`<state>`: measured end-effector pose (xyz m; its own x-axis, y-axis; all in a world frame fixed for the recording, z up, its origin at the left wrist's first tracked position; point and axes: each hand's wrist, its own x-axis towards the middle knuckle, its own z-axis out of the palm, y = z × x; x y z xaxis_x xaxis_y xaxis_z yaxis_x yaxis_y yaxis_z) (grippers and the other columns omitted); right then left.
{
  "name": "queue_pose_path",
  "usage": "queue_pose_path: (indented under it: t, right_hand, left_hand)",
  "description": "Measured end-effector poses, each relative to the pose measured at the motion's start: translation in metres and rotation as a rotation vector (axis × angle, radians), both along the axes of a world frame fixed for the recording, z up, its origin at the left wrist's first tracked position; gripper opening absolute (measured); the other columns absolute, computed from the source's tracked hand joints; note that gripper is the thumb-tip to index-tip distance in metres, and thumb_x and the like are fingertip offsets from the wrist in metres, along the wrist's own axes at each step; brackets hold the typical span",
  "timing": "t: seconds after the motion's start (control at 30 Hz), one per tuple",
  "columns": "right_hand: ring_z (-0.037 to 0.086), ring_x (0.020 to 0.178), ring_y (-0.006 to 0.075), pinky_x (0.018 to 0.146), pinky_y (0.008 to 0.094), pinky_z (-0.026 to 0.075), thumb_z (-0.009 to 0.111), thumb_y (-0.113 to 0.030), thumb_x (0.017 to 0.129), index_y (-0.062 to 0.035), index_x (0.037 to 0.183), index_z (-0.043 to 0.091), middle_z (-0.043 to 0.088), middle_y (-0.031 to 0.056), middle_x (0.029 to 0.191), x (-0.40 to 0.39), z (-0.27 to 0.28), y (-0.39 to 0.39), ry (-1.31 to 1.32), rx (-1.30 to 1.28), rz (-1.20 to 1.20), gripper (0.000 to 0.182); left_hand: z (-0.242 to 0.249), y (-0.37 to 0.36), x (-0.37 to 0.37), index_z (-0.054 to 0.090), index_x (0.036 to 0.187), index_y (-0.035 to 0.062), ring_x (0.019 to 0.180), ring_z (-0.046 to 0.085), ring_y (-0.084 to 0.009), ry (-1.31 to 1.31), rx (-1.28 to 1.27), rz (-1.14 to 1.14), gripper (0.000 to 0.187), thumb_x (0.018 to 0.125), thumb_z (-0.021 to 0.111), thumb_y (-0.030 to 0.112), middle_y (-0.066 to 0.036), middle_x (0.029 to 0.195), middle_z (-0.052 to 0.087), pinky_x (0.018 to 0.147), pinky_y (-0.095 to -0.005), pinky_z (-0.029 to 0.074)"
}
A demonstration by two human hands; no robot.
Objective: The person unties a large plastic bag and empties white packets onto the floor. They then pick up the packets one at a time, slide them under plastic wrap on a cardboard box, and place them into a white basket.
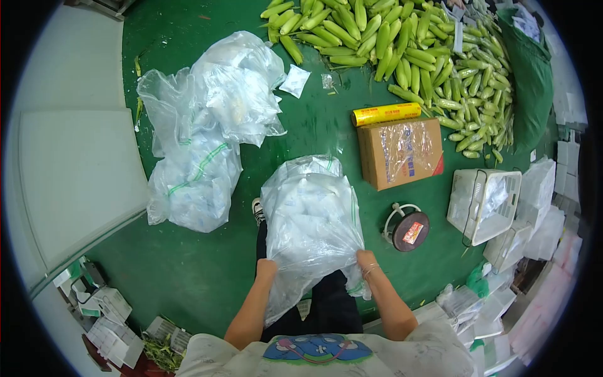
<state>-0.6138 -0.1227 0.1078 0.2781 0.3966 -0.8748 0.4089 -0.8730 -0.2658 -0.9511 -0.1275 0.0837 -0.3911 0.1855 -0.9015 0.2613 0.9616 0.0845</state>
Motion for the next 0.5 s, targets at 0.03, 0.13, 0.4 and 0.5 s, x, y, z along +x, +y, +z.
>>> queue_pose_path:
  t: [0.03, 0.13, 0.4, 0.5]
  right_hand:
    - [0.063, 0.071, 0.0366, 0.067, 0.0442, 0.051, 0.049, -0.012, 0.081, 0.0025, 0.081, 0.062, 0.064, 0.026, 0.082, 0.0, 0.02, 0.014, 0.001, -0.042, -0.026, 0.019]
    - [0.063, 0.07, 0.0378, 0.067, 0.0446, 0.052, 0.046, -0.008, 0.082, 0.0006, 0.081, 0.062, 0.064, 0.0248, 0.081, 0.016, 0.033, 0.023, -0.088, 0.081, 0.396, 0.019]
    - [0.056, 0.062, 0.0317, 0.059, 0.0434, 0.043, 0.051, -0.014, 0.081, 0.0042, 0.077, 0.06, 0.06, 0.0203, 0.069, 0.037, 0.222, 0.064, -0.123, 0.599, 0.854, 0.021]
    - [0.052, 0.062, 0.0242, 0.06, 0.0414, 0.039, 0.05, -0.02, 0.08, 0.0073, 0.075, 0.058, 0.057, 0.0183, 0.064, 0.01, 0.33, 0.096, 0.087, 0.062, 0.023, 0.029]
  left_hand:
    - [0.023, 0.008, 0.005, 0.068, 0.08, -0.0073, 0.065, 0.063, -0.0246, -0.085, 0.004, 0.242, 0.021, 0.073, 0.052, 0.005, -0.017, 0.073, 0.065, 0.059, -0.0387, 0.048]
    - [0.051, 0.025, 0.009, 0.067, 0.08, -0.0085, 0.06, 0.058, -0.0211, -0.035, 0.209, 0.226, 0.022, 0.07, 0.05, 0.001, -0.013, 0.068, 0.062, 0.054, -0.0369, 0.043]
    - [0.27, 0.101, 0.003, 0.064, 0.078, -0.0051, 0.053, 0.05, -0.0137, -0.265, 0.268, 0.266, 0.02, 0.076, 0.045, 0.001, -0.005, 0.063, 0.056, 0.048, -0.0311, 0.037]
    - [0.313, 0.099, 0.01, 0.061, 0.072, 0.0003, 0.049, 0.044, -0.0088, -0.301, 0.296, 0.237, 0.018, 0.077, 0.044, 0.002, 0.0, 0.059, 0.052, 0.045, -0.0279, 0.032]
